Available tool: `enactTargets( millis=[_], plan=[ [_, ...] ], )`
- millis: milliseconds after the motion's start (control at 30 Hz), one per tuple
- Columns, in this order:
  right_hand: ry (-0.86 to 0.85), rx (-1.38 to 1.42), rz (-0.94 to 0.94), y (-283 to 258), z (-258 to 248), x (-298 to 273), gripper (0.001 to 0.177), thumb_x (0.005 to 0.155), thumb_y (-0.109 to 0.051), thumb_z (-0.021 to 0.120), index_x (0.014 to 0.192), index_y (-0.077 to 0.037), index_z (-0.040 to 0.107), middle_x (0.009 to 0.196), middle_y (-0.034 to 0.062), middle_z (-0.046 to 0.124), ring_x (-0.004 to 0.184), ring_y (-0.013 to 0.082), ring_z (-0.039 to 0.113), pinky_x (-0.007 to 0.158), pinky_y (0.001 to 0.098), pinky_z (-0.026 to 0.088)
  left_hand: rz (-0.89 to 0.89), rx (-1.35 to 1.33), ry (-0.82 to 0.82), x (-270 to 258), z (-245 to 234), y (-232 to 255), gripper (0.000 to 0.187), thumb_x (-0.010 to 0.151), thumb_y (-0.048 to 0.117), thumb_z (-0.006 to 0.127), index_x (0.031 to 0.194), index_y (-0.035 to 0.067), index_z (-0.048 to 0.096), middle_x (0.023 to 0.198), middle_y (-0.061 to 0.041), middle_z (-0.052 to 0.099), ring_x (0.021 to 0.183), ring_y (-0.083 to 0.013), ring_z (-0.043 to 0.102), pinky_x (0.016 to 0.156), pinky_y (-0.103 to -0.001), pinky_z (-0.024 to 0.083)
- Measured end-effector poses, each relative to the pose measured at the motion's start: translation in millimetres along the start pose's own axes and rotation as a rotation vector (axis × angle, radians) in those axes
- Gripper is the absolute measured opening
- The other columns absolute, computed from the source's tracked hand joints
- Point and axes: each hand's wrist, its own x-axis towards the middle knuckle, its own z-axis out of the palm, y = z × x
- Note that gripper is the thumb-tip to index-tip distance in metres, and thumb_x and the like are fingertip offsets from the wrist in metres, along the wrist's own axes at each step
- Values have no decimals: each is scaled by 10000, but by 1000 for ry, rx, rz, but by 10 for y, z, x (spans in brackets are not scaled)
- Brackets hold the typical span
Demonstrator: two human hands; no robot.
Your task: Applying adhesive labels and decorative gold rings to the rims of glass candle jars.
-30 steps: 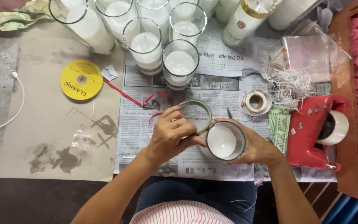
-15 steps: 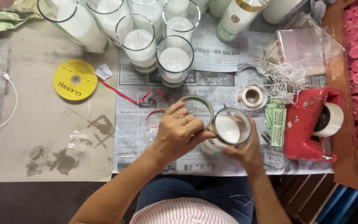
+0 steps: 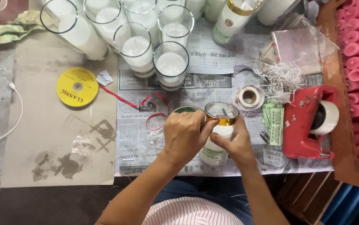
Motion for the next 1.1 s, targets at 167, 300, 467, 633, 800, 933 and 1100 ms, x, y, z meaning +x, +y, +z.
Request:
enactTargets(
  millis=[167, 300, 467, 633, 800, 933, 1100],
  plan=[
    [201, -161, -23, 1, 139, 62, 785, 681, -141, 912, 1354, -10, 530, 1138, 112, 634, 1072, 170, 582, 1057, 421, 456, -1, 26, 8, -3, 11, -111, 361, 861, 380, 757, 665, 157, 551, 478, -26, 529, 485, -244, 600, 589, -352, 460],
    [159, -130, -3, 42, 114, 62, 762, 647, -122, 924, 1304, -10, 556, 1070, 90, 644, 1013, 156, 580, 999, 401, 481, 25, 46, 3, 2, -82, -148, 362, 857, 386, 757, 663, 158, 553, 493, -37, 540, 504, -245, 610, 615, -357, 466],
    [115, -11, 91, -174, 83, -11, 683, 694, -192, 870, 1285, -27, 570, 1014, 106, 676, 942, 163, 618, 914, 417, 539, 38, -1, -74, 45, -276, -231, 357, 838, 395, 771, 665, 167, 557, 545, -25, 571, 589, -243, 635, 668, -359, 461],
    [140, 101, 167, -279, -8, -213, 615, 721, -187, 801, 1267, -26, 566, 970, 118, 684, 888, 156, 642, 851, 433, 580, -49, -135, -155, -55, -357, -413, 301, 849, 426, 781, 757, 177, 640, 620, 12, 616, 661, -205, 655, 782, -345, 463],
    [125, 222, 221, -100, -194, -383, 622, 713, -198, 765, 1273, -15, 564, 922, 183, 695, 813, 220, 688, 775, 478, 610, -117, -310, -222, -94, -306, -392, 259, 864, 410, 772, 790, 181, 677, 633, 13, 647, 688, -201, 680, 764, -335, 492],
    [9, 363, 175, 267, -437, -529, 612, 769, -247, 703, 1302, 18, 561, 858, 202, 714, 725, 208, 699, 707, 467, 635, -214, -295, -265, -173, -117, -436, 310, 821, 431, 806, 760, 156, 679, 606, -34, 640, 648, -248, 669, 718, -345, 488],
    [139, 356, 495, -225, -190, -512, 995, 636, -459, 668, 1518, -51, 453, 1400, 195, 626, 1207, 371, 623, 910, 496, 513, -306, -377, -312, -161, 0, -352, 369, 820, 438, 822, 675, 163, 623, 544, 57, 573, 506, -87, 451, 496, -298, 335]
  ],
)
